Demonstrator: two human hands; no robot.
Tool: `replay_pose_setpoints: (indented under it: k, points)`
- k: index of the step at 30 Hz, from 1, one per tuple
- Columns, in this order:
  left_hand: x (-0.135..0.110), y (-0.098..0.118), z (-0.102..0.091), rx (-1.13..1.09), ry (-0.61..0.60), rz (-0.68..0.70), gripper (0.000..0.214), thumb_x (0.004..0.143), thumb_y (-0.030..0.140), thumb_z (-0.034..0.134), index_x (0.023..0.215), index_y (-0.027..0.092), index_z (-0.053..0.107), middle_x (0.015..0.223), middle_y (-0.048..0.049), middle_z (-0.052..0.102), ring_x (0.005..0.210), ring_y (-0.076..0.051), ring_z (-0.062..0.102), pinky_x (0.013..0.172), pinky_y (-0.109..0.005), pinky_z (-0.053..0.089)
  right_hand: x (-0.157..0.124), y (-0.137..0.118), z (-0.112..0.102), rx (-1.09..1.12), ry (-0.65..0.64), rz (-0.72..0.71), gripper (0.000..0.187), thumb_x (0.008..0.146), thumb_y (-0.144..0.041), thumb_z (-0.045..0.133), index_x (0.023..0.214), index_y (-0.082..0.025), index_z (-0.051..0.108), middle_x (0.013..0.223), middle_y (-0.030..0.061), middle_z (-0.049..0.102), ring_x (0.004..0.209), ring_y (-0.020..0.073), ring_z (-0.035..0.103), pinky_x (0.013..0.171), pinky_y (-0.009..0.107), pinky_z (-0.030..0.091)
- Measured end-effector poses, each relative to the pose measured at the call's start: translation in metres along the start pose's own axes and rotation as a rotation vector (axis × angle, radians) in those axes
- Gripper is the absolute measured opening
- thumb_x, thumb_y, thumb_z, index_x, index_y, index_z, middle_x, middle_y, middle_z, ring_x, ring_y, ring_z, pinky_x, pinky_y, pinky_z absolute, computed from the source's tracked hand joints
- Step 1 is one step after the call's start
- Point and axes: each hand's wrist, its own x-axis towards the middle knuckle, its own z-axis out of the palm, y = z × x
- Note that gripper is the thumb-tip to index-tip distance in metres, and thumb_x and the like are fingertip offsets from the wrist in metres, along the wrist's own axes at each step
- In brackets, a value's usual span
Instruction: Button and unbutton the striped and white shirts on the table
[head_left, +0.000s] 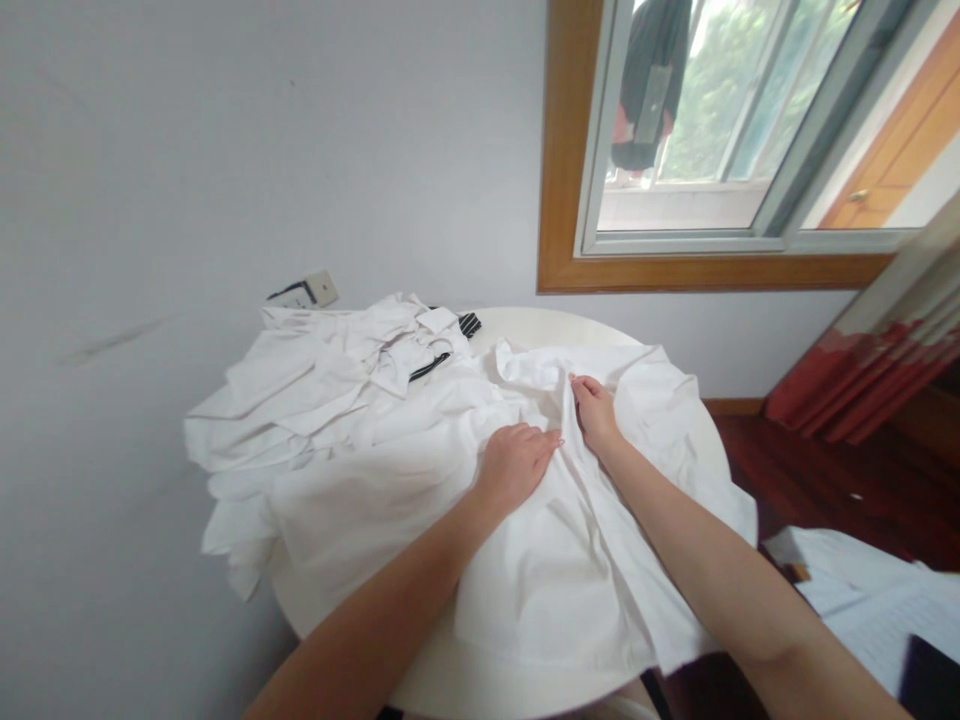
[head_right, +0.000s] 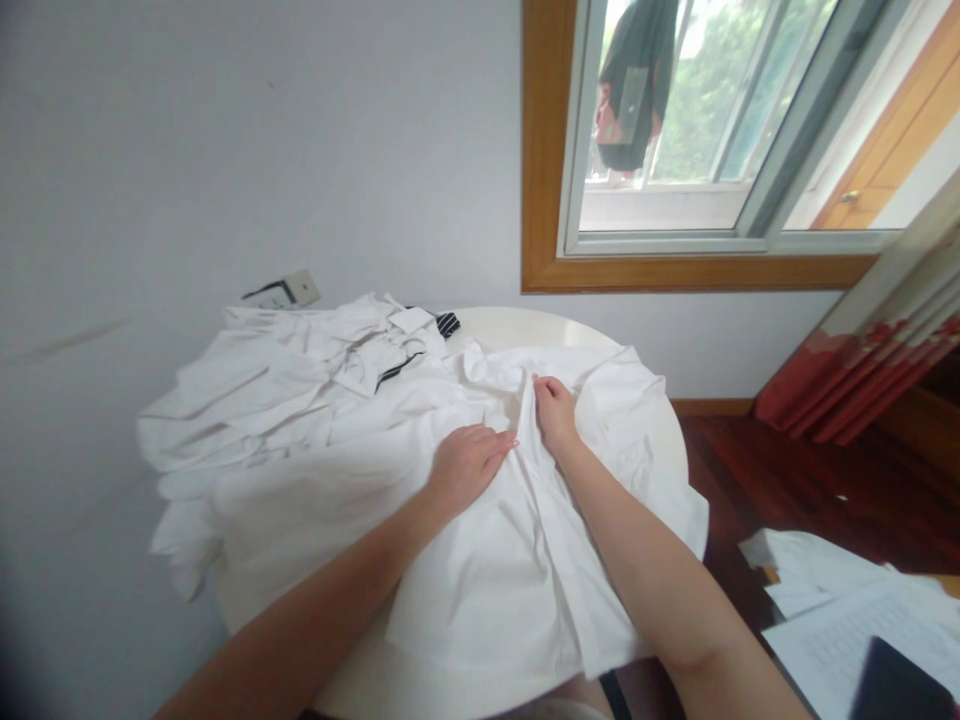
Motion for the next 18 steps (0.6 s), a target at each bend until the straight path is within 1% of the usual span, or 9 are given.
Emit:
replay_pose_setpoints:
  k: [3,5,7,8,10,12,13,16,18]
  points:
    - [0.005,-0.002,-0.006,-0.039,0.069,-0.036,0.032,0.094,0.036,0.039,0.103,0.023,0.067,0.082,-0.0053,0.069,0.081,-0.019,0.061,0.076,-0.032,0.045,0.009,-0.006,-0.002,0.035,0.097,0.015,0.038,0.08,-0.054,0.047,0.068,-0.019,0.054,0.061,-0.0027,0.052,0.059,0.0131,0.045,0.057,0.025,0.038]
    - [0.007,-0.01,-0.008,-0.097,0.146,-0.114,0.029,0.093,0.035,0.043,0.102,0.022,0.067,0.093,-0.0048,0.07,0.088,-0.019,0.062,0.081,-0.032,0.045,0.018,-0.013,-0.001,-0.021,0.145,-0.013,0.036,0.081,-0.051,0.048,0.067,-0.019,0.054,0.06,-0.0023,0.051,0.059,0.0135,0.045,0.058,0.025,0.037]
    - [0.008,-0.023,-0.008,-0.151,0.217,-0.219,0.025,0.092,0.034,0.047,0.1,0.021,0.066,0.1,-0.0042,0.07,0.093,-0.019,0.062,0.086,-0.032,0.045,0.028,-0.022,0.001,-0.089,0.128,-0.031,0.035,0.083,-0.049,0.046,0.067,-0.019,0.056,0.06,-0.001,0.052,0.06,0.0145,0.046,0.059,0.027,0.037]
    - [0.008,-0.031,-0.007,-0.18,0.242,-0.261,0.023,0.091,0.033,0.049,0.099,0.02,0.066,0.101,-0.004,0.07,0.094,-0.019,0.062,0.087,-0.031,0.045,0.032,-0.028,0.003,-0.122,0.088,-0.052,0.034,0.083,-0.047,0.046,0.071,-0.018,0.058,0.062,0.0002,0.054,0.062,0.0154,0.048,0.061,0.028,0.039]
    - [0.007,-0.047,-0.005,-0.246,0.255,-0.297,0.019,0.089,0.031,0.052,0.095,0.02,0.066,0.097,-0.0035,0.069,0.093,-0.018,0.061,0.087,-0.031,0.045,0.032,-0.042,0.006,-0.185,-0.004,-0.154,0.031,0.084,-0.043,0.047,0.087,-0.017,0.063,0.076,0.0046,0.06,0.071,0.0182,0.053,0.068,0.03,0.042]
    - [0.005,-0.06,-0.001,-0.311,0.243,-0.277,0.016,0.087,0.03,0.054,0.09,0.02,0.066,0.09,-0.0029,0.068,0.09,-0.016,0.061,0.085,-0.029,0.046,0.023,-0.056,0.009,-0.254,-0.069,-0.307,0.034,0.085,-0.039,0.048,0.108,-0.016,0.06,0.095,0.0096,0.061,0.087,0.0214,0.055,0.078,0.034,0.043]
    - [0.005,-0.064,0.001,-0.337,0.239,-0.265,0.015,0.087,0.029,0.055,0.088,0.02,0.067,0.088,-0.0027,0.067,0.089,-0.016,0.061,0.084,-0.029,0.046,0.015,-0.062,0.01,-0.293,-0.093,-0.381,0.035,0.086,-0.036,0.049,0.113,-0.017,0.058,0.103,0.0111,0.06,0.094,0.0226,0.054,0.083,0.036,0.043]
    - [0.004,-0.071,0.009,-0.407,0.238,-0.26,0.014,0.085,0.027,0.056,0.087,0.02,0.068,0.088,-0.0029,0.067,0.089,-0.016,0.061,0.085,-0.03,0.047,-0.013,-0.067,0.011,-0.427,-0.224,-0.538,0.027,0.086,-0.027,0.05,0.109,-0.022,0.063,0.11,0.0107,0.058,0.106,0.0242,0.05,0.095,0.041,0.037]
    - [0.004,-0.072,0.012,-0.481,0.227,-0.288,0.015,0.084,0.028,0.057,0.089,0.02,0.069,0.091,-0.0032,0.069,0.09,-0.016,0.062,0.087,-0.03,0.047,-0.026,-0.058,0.011,-0.496,-0.364,-0.603,0.03,0.085,-0.02,0.049,0.111,-0.024,0.063,0.119,0.0098,0.055,0.114,0.0246,0.046,0.099,0.042,0.035]
